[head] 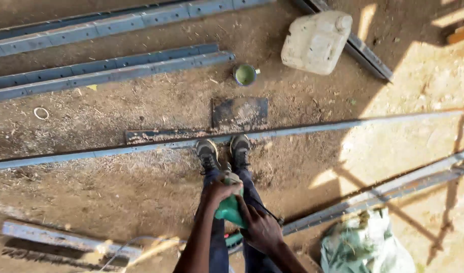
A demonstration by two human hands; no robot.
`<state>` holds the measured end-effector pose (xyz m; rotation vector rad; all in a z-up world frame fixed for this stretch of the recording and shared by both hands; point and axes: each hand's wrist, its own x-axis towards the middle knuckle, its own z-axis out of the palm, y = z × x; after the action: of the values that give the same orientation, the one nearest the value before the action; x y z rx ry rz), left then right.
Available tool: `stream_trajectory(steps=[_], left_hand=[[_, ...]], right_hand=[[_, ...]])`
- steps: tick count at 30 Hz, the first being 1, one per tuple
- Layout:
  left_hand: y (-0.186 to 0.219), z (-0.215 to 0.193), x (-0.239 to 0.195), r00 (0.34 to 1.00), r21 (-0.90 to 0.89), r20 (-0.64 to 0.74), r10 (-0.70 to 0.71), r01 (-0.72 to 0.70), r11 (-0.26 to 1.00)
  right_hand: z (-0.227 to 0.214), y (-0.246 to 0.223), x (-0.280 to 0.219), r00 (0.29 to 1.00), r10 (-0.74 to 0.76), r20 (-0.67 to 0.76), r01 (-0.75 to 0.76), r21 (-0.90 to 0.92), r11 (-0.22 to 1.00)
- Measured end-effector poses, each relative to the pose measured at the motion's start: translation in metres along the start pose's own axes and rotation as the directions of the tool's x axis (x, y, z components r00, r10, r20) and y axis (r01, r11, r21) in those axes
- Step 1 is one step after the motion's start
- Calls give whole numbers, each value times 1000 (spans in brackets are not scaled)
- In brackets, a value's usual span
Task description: Using a power drill to create holes in long metal beams laid out on the ground.
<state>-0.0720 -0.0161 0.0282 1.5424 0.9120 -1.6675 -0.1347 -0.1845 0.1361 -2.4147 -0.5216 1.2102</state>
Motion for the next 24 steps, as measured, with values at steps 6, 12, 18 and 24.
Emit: stream_trajectory(steps=[6,12,18,24], left_hand=[[-28,21,40,944,-544,288,161,23,839],[-11,44,53,971,-749,134,197,-31,661],[22,61,75,999,-608,-23,48,-52,792],[39,54,92,998,-531,-45,43,-60,845]], right_hand=[[-28,21,7,979,-27,203,62,-166,984],[3,49,15,997,-52,52,58,-116,992],[25,76,24,985,111,-133,-111,4,994],[34,99,41,982,74,-175,-72,15,997]])
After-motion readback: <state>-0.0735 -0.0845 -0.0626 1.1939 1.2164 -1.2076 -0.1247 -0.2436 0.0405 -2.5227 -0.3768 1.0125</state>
